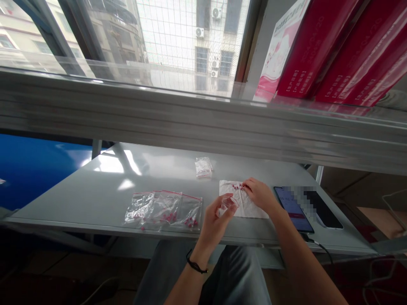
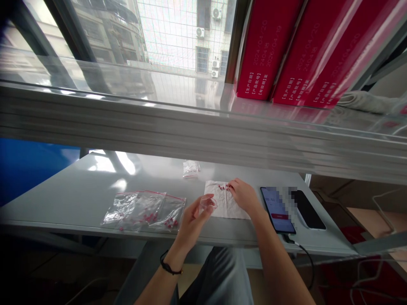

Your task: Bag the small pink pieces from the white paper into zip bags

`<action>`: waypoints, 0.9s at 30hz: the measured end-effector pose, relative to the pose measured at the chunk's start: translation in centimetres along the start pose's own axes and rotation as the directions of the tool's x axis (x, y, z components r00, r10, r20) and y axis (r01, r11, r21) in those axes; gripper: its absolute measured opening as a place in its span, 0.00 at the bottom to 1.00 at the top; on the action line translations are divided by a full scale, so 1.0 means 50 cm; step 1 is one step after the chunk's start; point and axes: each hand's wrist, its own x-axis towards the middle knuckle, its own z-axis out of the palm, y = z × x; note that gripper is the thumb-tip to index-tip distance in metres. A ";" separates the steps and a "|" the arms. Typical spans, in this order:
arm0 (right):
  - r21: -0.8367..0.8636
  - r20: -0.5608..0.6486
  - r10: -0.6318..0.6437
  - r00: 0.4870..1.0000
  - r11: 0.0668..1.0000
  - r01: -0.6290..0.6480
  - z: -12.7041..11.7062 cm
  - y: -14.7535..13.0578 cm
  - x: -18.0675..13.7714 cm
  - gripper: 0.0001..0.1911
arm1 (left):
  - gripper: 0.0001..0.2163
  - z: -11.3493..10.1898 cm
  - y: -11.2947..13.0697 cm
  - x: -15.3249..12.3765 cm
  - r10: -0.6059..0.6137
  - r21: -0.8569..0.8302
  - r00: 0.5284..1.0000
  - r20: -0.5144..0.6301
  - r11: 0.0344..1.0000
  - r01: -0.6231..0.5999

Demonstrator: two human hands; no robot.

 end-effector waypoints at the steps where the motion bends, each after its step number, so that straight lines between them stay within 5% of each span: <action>1: -0.001 0.002 -0.004 1.000 1.000 0.004 0.000 0.000 -0.001 0.13 | 0.18 0.000 0.000 0.000 0.000 0.000 1.000 -0.001 1.000 0.000; 15: -0.037 -0.010 -0.032 0.999 0.999 0.032 -0.023 -0.023 -0.014 0.13 | 0.19 0.000 -0.002 0.000 0.007 -0.008 1.000 -0.009 1.000 -0.007; 18: 0.167 -0.126 -0.072 0.989 0.982 0.093 -0.074 -0.050 -0.033 0.10 | 0.19 0.000 -0.002 0.001 0.007 0.013 1.000 0.001 1.000 -0.007; 21: 0.449 -0.196 -0.137 0.971 0.868 0.213 -0.138 -0.095 -0.059 0.07 | 0.19 0.000 0.002 0.002 -0.011 0.046 1.000 0.010 0.999 0.011; 27: 0.526 -0.122 -0.362 0.924 0.766 0.369 -0.190 -0.147 -0.087 0.12 | 0.16 0.002 0.005 0.001 0.016 -0.061 0.998 0.054 0.998 -0.012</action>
